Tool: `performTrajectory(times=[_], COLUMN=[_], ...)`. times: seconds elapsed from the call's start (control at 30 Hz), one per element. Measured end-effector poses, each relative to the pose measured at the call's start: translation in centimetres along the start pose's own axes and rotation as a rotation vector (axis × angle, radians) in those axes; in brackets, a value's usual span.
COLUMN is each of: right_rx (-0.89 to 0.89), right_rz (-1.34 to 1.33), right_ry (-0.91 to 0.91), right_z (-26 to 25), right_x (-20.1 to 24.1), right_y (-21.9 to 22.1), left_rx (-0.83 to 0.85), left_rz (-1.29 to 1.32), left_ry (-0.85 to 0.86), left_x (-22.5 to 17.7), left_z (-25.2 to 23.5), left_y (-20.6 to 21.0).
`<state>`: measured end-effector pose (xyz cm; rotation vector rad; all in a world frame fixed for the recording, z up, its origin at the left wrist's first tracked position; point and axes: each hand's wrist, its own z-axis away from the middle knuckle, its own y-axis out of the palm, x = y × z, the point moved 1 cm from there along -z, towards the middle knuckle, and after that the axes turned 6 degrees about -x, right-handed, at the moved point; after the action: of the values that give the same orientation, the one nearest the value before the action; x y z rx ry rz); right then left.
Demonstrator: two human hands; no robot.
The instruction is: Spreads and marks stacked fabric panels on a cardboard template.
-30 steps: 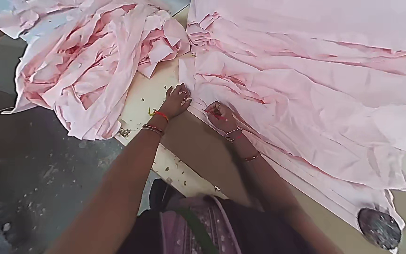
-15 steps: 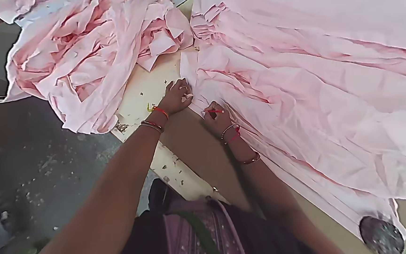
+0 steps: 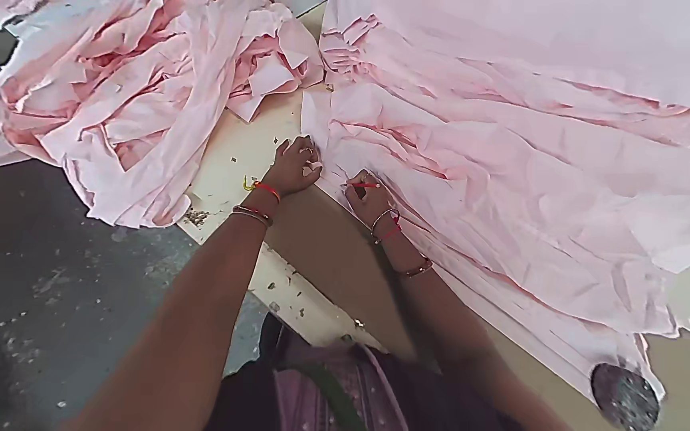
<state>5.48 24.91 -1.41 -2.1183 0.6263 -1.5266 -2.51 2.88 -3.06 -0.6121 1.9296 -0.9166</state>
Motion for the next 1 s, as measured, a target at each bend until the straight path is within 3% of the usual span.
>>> performTrajectory(times=[0.17,0.23,0.3,0.37,0.47,0.53,0.7,1.0], right_rx=[-0.01,-0.112,-0.3,-0.312,-0.151,-0.108,-0.015,-0.047], right_rz=[-0.046,-0.245,-0.571,-0.756,-0.467,-0.342,-0.246,-0.112], right_ry=[0.007,0.051,-0.014,-0.069,-0.044,-0.028,-0.026,-0.102], right_z=[-0.2,0.4,0.8,2.2,5.4,6.6,6.1,6.2], right_x=[-0.4,-1.1,-1.5,-1.6,-2.9,-4.0,-4.1,-4.1], right_y=[0.1,-0.4,-1.6,-3.9,-6.9,-6.5,-5.3,-5.0], left_rx=[-0.004,-0.004,-0.01,-0.022,-0.036,-0.031,-0.018,-0.002], left_rz=[0.001,-0.007,-0.011,-0.002,-0.005,-0.01,-0.042,-0.043], left_ry=[0.001,0.004,0.012,0.029,0.052,0.048,0.032,0.015], left_x=[0.2,0.2,0.2,0.4,0.5,0.4,0.4,0.0], left_z=[0.0,0.0,-0.1,0.0,0.0,0.0,-0.1,-0.2], left_y=[0.1,0.2,0.1,0.2,0.3,0.4,0.4,0.1])
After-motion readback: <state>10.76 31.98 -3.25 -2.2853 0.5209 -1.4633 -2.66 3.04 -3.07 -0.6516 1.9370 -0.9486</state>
